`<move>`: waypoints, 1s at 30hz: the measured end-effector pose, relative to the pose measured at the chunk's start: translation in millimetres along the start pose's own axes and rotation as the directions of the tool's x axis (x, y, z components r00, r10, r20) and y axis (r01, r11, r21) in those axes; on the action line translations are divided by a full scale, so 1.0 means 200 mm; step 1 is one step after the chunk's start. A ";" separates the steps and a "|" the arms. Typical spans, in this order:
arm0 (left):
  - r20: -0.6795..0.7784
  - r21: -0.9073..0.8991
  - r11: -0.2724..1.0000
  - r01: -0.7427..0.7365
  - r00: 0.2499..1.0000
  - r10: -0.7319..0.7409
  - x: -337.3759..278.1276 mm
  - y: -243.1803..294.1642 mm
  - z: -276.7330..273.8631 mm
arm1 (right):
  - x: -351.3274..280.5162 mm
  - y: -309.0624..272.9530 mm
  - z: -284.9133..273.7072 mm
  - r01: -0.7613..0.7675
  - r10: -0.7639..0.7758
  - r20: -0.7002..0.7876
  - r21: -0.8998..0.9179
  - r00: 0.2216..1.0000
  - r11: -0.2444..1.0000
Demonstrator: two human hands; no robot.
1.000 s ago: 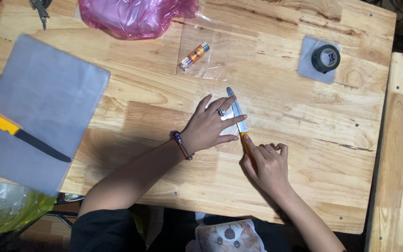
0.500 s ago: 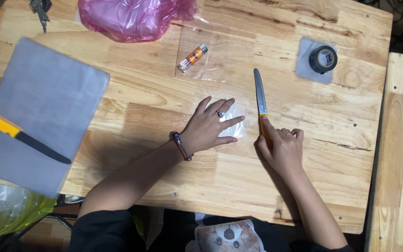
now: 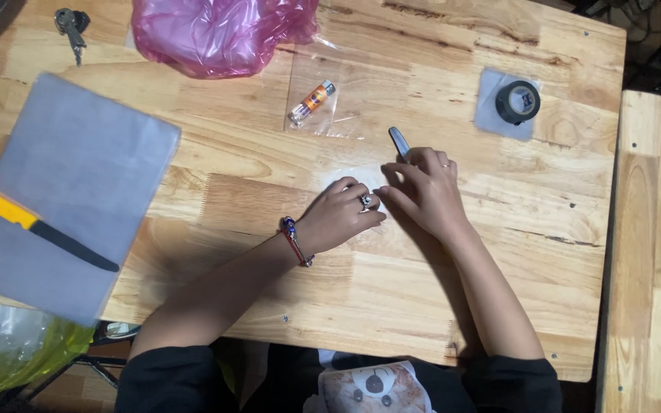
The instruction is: Cutting small pieces of clear plastic film from a larger sheet using a utility knife on a wooden workbench.
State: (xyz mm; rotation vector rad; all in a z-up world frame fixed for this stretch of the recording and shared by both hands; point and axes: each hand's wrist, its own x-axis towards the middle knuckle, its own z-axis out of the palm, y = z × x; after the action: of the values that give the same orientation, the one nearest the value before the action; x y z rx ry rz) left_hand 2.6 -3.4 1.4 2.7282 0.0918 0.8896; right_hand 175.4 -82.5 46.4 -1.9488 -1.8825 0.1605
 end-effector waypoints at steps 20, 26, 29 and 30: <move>-0.856 0.362 -0.034 0.931 0.318 -0.408 -1.95 0.03 -1.11 | 0.06 -0.08 0.08 -0.054 0.083 -0.059 0.387 0.995 0.921; -0.162 0.243 -0.386 0.890 -0.355 -0.921 -2.10 -0.01 -1.15 | 0.03 -0.03 0.15 -0.038 0.101 -0.133 0.412 0.986 0.910; -0.660 0.506 -0.082 0.859 0.324 -0.678 -1.85 0.06 -1.10 | 0.05 -0.07 0.09 0.020 0.076 -0.154 0.538 0.985 0.843; -0.659 0.506 -0.075 0.859 0.329 -0.676 -1.57 0.06 -1.09 | 0.05 -0.08 0.06 0.019 0.080 -0.161 0.536 0.984 0.844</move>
State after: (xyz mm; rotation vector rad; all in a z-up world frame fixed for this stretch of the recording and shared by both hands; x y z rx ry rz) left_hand -378.7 -9.4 -4.8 2.2885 2.5220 0.7375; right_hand 155.9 -69.5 43.9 -1.5471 -1.4837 0.4566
